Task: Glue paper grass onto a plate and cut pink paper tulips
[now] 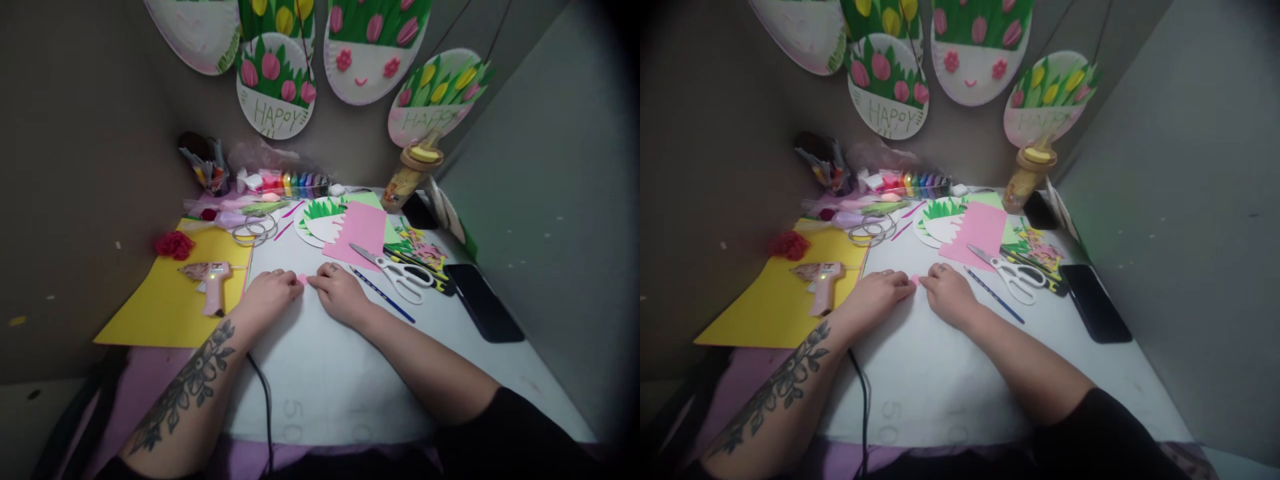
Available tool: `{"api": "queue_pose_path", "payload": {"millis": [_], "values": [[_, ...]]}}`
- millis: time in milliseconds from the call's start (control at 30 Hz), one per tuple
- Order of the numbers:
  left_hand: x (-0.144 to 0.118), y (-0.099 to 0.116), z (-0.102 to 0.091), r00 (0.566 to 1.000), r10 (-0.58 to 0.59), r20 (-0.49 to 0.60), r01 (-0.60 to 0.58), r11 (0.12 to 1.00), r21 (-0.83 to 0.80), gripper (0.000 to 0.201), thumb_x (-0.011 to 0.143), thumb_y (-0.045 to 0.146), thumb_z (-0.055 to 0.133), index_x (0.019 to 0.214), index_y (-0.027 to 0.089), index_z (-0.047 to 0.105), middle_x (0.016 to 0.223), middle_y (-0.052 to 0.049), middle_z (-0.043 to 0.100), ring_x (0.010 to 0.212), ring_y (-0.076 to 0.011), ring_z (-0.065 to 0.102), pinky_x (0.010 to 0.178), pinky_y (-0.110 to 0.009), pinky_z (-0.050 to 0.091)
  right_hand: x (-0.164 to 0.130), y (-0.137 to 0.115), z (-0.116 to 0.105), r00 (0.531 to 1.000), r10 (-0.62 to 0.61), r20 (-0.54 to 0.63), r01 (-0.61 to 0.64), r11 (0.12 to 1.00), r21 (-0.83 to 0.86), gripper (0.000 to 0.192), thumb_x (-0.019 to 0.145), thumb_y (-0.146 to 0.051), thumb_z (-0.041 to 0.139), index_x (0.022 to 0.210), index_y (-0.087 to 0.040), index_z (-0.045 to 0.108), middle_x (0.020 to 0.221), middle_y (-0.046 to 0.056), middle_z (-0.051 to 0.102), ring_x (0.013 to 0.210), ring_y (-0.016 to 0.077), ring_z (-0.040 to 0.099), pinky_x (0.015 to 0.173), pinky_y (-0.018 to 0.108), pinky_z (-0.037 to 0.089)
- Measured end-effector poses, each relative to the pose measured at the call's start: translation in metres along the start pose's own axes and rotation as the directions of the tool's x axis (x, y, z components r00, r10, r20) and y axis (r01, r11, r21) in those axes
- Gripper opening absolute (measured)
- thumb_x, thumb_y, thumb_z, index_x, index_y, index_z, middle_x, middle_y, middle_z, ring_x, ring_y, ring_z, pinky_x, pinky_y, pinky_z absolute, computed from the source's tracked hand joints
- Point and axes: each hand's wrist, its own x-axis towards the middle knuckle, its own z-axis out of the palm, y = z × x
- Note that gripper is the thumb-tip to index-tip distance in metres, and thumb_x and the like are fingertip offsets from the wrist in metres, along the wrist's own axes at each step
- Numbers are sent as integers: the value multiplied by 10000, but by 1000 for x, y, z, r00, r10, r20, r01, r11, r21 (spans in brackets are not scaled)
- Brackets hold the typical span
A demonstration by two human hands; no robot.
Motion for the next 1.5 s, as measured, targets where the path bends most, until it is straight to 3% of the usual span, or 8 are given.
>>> {"api": "queue_pose_path", "payload": {"millis": [400,533,667,1000,1133,1300,1400,1500], "values": [[-1,-1,-2,1000,-20,18,21,997,-71,296,930,234,415,1079,219,670,1026,-74,635,932,-226,555,712,-317,381,4,-7,-5,991,-3,134,14,997,-81,296,867,-112,472,1021,-210,705,924,86,611,897,223,491,747,324,406],[-1,-1,-2,1000,-27,-13,25,994,-103,295,914,212,423,1041,239,687,1028,-65,638,909,-215,559,688,-310,381,3,2,3,998,59,-5,-57,988,141,356,812,-45,463,1068,-178,671,953,76,625,924,201,539,816,305,435],[-1,-1,2,996,-69,-56,58,980,-192,297,912,228,432,1026,256,705,1019,-66,642,925,-203,566,712,-293,408,6,13,9,964,195,-179,-126,932,339,342,773,-17,431,977,-158,667,917,63,627,877,183,578,820,302,455],[8,-5,24,958,-151,-243,59,935,-350,276,858,189,510,964,257,756,997,-64,645,891,-190,596,785,-296,456,10,21,16,925,225,-307,-63,885,461,326,714,-35,447,898,-189,667,850,46,619,821,192,587,794,327,478],[8,-3,17,905,-250,-345,41,857,-513,347,804,86,465,910,223,765,950,-60,644,865,-165,606,799,-284,469,12,25,16,900,279,-335,-66,847,528,308,710,-56,450,881,-194,666,866,51,626,834,201,594,816,351,482],[-8,-14,-16,809,-382,-447,49,801,-597,303,839,154,447,927,177,736,992,-68,645,899,-162,609,796,-275,480,12,27,16,874,331,-355,-69,809,584,279,725,-79,440,855,-186,662,875,60,636,830,204,601,808,361,487],[-28,-37,-39,728,-499,-470,218,819,-532,246,842,284,536,978,173,708,1007,-68,637,882,-174,600,706,-252,476,12,26,16,880,316,-355,-55,809,585,272,728,-82,439,846,-182,664,869,61,636,823,204,604,796,361,490],[-42,-69,-57,638,-612,-468,493,791,-362,229,848,295,541,891,136,700,881,-59,629,798,-174,575,731,-272,453,10,22,15,904,259,-339,-18,817,576,269,723,-72,450,826,-188,670,840,48,641,815,200,606,793,351,487]]}}
